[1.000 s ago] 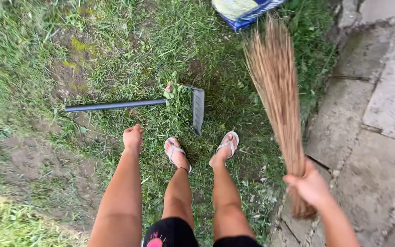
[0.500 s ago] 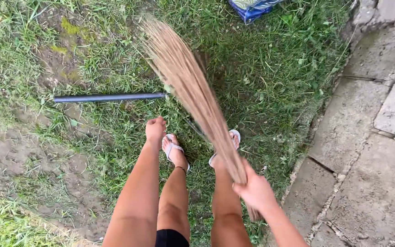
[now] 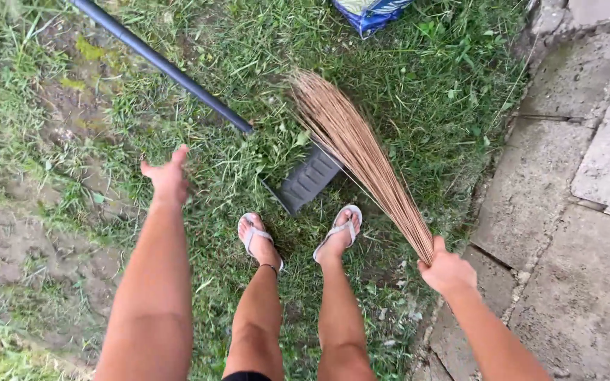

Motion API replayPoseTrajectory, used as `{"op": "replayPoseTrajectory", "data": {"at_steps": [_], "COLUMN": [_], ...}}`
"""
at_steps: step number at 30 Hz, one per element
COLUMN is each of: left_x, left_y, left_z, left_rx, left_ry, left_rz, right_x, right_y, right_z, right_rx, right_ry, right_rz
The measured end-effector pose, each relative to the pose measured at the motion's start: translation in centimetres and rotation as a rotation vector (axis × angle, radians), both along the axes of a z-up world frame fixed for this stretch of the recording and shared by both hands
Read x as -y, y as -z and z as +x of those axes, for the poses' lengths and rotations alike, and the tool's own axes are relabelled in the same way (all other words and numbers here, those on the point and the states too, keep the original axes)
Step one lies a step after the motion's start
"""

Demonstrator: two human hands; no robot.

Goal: The recorder uses a broom and dustpan to collect grass clippings and debris from a yard and dispose of them in a bag.

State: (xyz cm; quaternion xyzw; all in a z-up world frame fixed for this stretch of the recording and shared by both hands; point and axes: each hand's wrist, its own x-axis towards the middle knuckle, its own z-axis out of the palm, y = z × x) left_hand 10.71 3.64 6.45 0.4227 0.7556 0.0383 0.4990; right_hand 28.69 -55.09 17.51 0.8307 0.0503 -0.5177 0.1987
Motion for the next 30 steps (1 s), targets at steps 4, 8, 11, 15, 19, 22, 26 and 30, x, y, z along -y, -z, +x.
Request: {"op": "replayPoseTrajectory", "data": {"at_steps": [4, 8, 11, 15, 19, 22, 26, 30], "left_x": [-4.0, -5.1, -3.2, -6.0, -8.0, -8.4, -9.9, -8.2], "left_y": [5.9, 13.1, 11.1, 17.8, 21.2, 22.4, 28.7, 27.2], "left_z": [2.4, 4.4, 8.0, 7.7, 7.6, 8.6, 7.8, 7.5], "left_rx": [0.100, 0.198, 0.109, 0.156, 0.233, 0.315, 0.667, 0.807], "left_ry": [0.142, 0.204, 0.154, 0.132, 0.061, -0.020, -0.096, -0.070], "left_rz": [0.057, 0.045, -0.035, -0.046, -0.037, -0.032, 0.029, 0.089], "right_x": [0.2, 1.8, 4.7, 7.3, 8.7, 9.0, 9.6, 8.8], "right_y": [0.8, 4.0, 7.3, 11.0, 13.6, 14.3, 15.9, 15.0], "right_z": [-0.2, -1.1, -1.2, -0.9, -0.6, -0.8, -1.0, -1.0], "right_rx": [0.042, -0.028, 0.013, 0.064, 0.066, 0.059, 0.065, 0.056], "right_ry": [-0.038, 0.013, -0.009, -0.005, 0.028, 0.018, 0.018, -0.001], "right_rz": [0.001, -0.056, -0.035, -0.025, -0.066, -0.101, -0.088, -0.079]}}
